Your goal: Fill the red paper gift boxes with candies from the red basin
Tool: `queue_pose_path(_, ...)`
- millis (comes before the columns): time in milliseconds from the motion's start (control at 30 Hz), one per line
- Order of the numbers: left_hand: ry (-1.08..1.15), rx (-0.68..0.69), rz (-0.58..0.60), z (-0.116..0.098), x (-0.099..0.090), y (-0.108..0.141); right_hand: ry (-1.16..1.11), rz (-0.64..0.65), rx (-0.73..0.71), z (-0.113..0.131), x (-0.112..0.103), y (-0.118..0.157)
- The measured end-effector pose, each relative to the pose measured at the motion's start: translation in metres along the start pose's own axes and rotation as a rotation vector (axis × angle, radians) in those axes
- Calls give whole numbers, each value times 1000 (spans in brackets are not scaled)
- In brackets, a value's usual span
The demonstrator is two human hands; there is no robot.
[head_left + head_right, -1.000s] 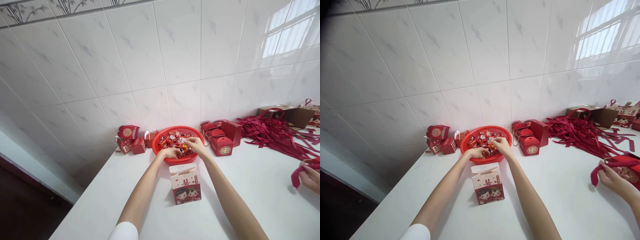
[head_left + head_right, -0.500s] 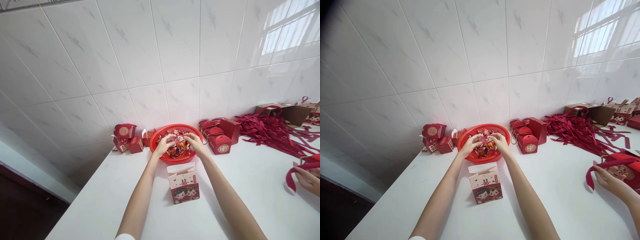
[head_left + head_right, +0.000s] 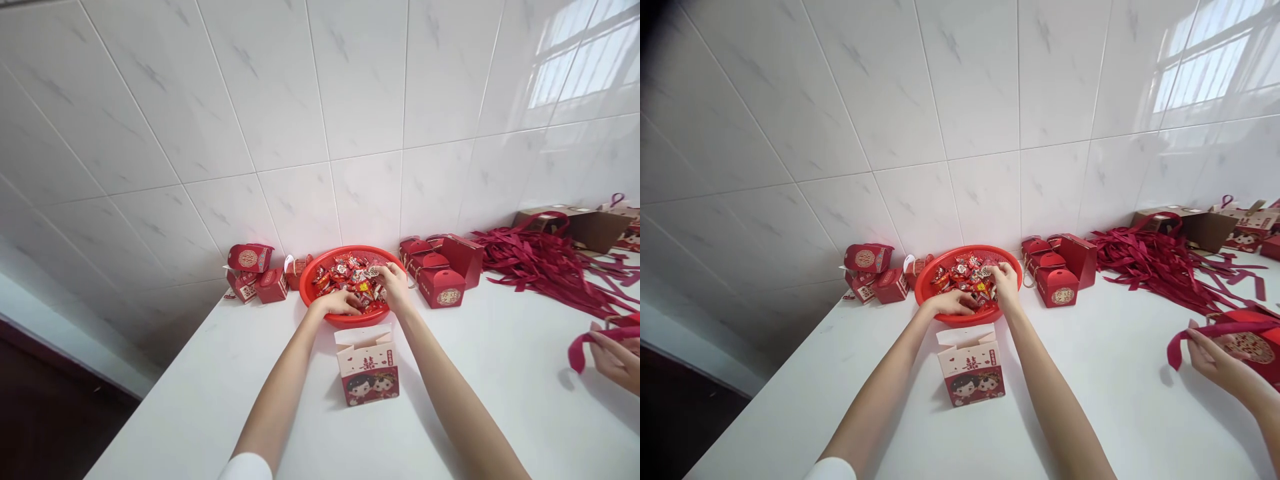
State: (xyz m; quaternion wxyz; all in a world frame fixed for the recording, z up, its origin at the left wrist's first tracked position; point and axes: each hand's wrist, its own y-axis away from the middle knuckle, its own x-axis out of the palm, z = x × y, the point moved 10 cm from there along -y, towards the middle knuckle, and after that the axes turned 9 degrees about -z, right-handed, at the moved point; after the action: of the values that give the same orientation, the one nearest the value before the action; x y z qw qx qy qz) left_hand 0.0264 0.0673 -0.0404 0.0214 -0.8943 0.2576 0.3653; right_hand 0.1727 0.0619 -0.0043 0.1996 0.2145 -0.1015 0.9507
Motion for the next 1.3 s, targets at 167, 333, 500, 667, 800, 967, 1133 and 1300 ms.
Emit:
queue_pose_path(167,-140,-96,94,17,9,-6,-81,-21,48,3,0,3)
queue_pose_path(333,-142,-167,144,28,13,-7,-113,-13,73,6,1,5)
queue_pose_path(500,84,-84,50,10,5,1,-88,38,67,6,4,5)
queue_pose_path(667,395,31,-217,-4,-26,7,-46,91,49,6,7,5)
queue_pose_path(800,504,52,-333,-1,-38,6,-6,153,38,8,13,9)
queue_pose_path(967,500,85,-398,-2,-45,5,39,251,4,15,22,18)
queue_pose_path(1133,359,62,-389,4,-42,1,60,281,-7,15,25,19)
queue_pose_path(1300,121,-60,-143,21,-8,-7,71,270,-15,14,23,19)
